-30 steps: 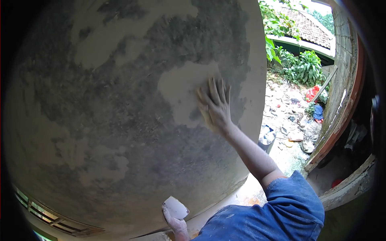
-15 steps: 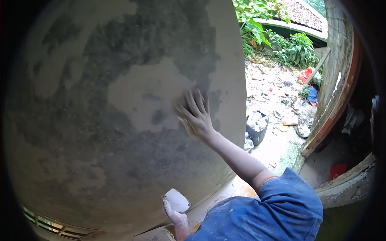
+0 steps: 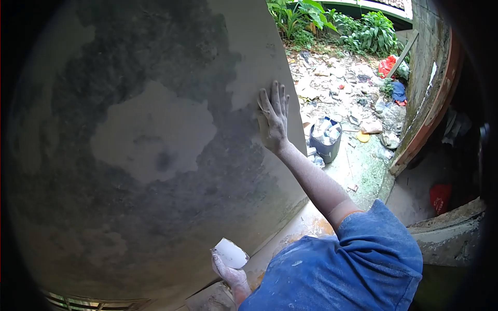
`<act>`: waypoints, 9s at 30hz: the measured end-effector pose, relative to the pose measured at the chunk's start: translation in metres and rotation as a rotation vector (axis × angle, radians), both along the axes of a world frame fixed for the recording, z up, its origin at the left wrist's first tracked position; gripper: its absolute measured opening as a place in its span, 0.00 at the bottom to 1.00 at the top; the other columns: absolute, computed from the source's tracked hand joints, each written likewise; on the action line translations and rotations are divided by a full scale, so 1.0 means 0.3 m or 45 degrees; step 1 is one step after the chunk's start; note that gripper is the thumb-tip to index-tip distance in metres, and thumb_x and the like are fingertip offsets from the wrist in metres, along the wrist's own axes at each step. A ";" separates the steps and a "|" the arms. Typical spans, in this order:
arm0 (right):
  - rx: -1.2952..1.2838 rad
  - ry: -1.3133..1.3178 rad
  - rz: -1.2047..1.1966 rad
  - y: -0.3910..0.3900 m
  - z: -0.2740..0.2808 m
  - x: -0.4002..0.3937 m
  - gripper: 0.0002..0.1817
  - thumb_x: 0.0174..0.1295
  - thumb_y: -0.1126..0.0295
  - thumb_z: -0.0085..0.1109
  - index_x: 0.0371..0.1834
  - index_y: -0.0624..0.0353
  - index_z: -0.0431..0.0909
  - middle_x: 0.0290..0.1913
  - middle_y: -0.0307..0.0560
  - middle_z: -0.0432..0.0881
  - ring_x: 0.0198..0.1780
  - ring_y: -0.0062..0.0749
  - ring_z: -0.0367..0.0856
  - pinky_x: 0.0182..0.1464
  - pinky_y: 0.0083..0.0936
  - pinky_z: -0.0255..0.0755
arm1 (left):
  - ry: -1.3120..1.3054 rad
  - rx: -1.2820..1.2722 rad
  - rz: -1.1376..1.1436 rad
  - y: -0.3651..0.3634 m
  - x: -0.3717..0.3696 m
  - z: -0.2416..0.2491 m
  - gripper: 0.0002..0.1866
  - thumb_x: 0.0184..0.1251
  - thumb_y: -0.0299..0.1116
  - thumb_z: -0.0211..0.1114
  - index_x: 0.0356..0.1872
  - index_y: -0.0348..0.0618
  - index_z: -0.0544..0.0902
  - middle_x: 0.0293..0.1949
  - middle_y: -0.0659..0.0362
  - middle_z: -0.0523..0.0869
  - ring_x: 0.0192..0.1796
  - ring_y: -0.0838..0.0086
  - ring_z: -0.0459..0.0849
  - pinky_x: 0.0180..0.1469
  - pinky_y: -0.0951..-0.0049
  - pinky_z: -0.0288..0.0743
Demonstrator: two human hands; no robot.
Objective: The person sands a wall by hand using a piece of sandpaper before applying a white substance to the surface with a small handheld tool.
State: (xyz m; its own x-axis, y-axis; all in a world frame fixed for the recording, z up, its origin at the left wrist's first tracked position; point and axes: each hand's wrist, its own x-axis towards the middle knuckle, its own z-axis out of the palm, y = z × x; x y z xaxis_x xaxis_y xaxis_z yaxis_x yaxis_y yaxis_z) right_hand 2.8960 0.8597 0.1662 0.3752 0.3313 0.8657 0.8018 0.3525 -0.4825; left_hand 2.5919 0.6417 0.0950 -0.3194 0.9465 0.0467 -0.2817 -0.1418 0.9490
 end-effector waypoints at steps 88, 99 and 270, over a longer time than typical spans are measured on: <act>-0.216 1.153 0.832 -0.053 0.021 0.294 0.24 0.79 0.63 0.38 0.65 0.75 0.68 0.64 0.60 0.74 0.68 0.37 0.67 0.71 0.31 0.57 | -0.044 -0.020 -0.183 0.048 0.040 -0.110 0.19 0.76 0.44 0.51 0.52 0.39 0.79 0.45 0.53 0.85 0.44 0.65 0.86 0.46 0.65 0.82; -0.212 1.035 0.684 -0.077 -0.039 0.289 0.25 0.79 0.62 0.37 0.65 0.75 0.67 0.62 0.62 0.75 0.66 0.39 0.70 0.69 0.31 0.59 | -0.035 -0.014 -0.141 0.063 0.054 -0.131 0.18 0.76 0.42 0.52 0.51 0.38 0.80 0.44 0.54 0.86 0.44 0.66 0.86 0.45 0.65 0.82; 0.550 -0.459 -0.058 0.156 0.842 0.311 0.25 0.72 0.68 0.46 0.73 0.55 0.65 0.77 0.61 0.57 0.78 0.62 0.49 0.76 0.55 0.44 | -0.138 0.055 0.098 0.094 -0.100 -0.429 0.18 0.74 0.46 0.55 0.45 0.39 0.80 0.39 0.57 0.85 0.37 0.67 0.86 0.39 0.65 0.83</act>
State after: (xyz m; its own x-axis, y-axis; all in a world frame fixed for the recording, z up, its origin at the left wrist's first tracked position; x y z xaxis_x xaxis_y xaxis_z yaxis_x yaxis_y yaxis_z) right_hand 2.9894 0.9064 0.4188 0.0364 -0.0915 0.9951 0.9082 0.4186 0.0053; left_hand 2.5619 0.6700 -0.0338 -0.3961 0.9170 0.0483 -0.3688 -0.2071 0.9061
